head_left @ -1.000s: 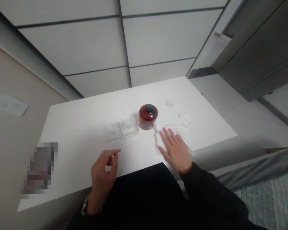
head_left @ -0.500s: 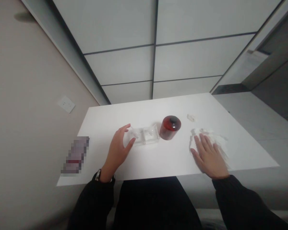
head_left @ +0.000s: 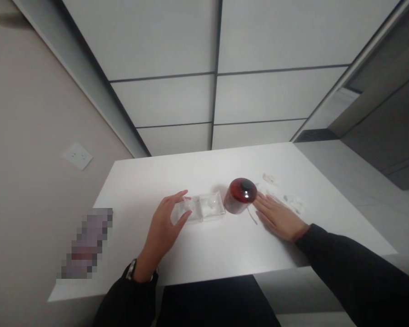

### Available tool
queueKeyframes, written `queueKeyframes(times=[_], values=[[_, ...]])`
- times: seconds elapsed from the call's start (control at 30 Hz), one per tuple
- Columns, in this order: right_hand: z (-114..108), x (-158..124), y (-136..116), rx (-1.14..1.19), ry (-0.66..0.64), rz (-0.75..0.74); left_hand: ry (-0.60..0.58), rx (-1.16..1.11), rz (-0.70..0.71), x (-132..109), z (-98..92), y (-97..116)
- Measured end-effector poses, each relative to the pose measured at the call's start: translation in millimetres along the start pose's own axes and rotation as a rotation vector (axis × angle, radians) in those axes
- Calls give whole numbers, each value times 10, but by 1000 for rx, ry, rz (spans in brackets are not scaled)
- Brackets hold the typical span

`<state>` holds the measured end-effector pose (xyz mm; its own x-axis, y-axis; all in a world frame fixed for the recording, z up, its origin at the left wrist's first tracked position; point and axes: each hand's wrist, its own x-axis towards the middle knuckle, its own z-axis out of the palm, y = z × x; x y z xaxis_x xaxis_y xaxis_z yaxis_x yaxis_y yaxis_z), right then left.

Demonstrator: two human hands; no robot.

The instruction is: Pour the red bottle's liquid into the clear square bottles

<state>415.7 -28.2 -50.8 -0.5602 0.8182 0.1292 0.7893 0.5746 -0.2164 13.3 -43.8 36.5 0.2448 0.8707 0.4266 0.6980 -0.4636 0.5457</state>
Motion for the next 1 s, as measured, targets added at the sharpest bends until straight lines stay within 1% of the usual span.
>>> queueKeyframes(times=[0.13,0.23,0.33,0.43,0.53,0.6,0.7,0.73,0.8,0.93,1.0], values=[[-66,467,211,106,-68,-77,4,12,14,6,-11,-1],[-95,818,303,184,-136,-140,9,4,10,7,-12,1],[-101,1189,295,261,-223,-226,1,-30,-14,16,-11,-1],[-154,1526,234,325,-285,-274,-12,-71,-41,24,-7,-12],[-297,1736,242,383,-303,-269,-20,-104,-75,17,-4,-23],[-393,1802,300,409,-260,-225,-17,-116,-89,7,-4,-23],[-432,1877,353,488,-271,-208,-11,-113,-97,0,-9,-14],[-409,1918,332,529,-296,-224,-13,-112,-98,3,-13,-10],[-320,2047,212,616,-356,-283,-25,-113,-100,17,-22,-1],[-98,2461,-201,758,-498,-458,-47,-95,-118,46,-41,4],[-30,2654,-360,818,-562,-534,-59,-88,-132,49,-46,-3]])
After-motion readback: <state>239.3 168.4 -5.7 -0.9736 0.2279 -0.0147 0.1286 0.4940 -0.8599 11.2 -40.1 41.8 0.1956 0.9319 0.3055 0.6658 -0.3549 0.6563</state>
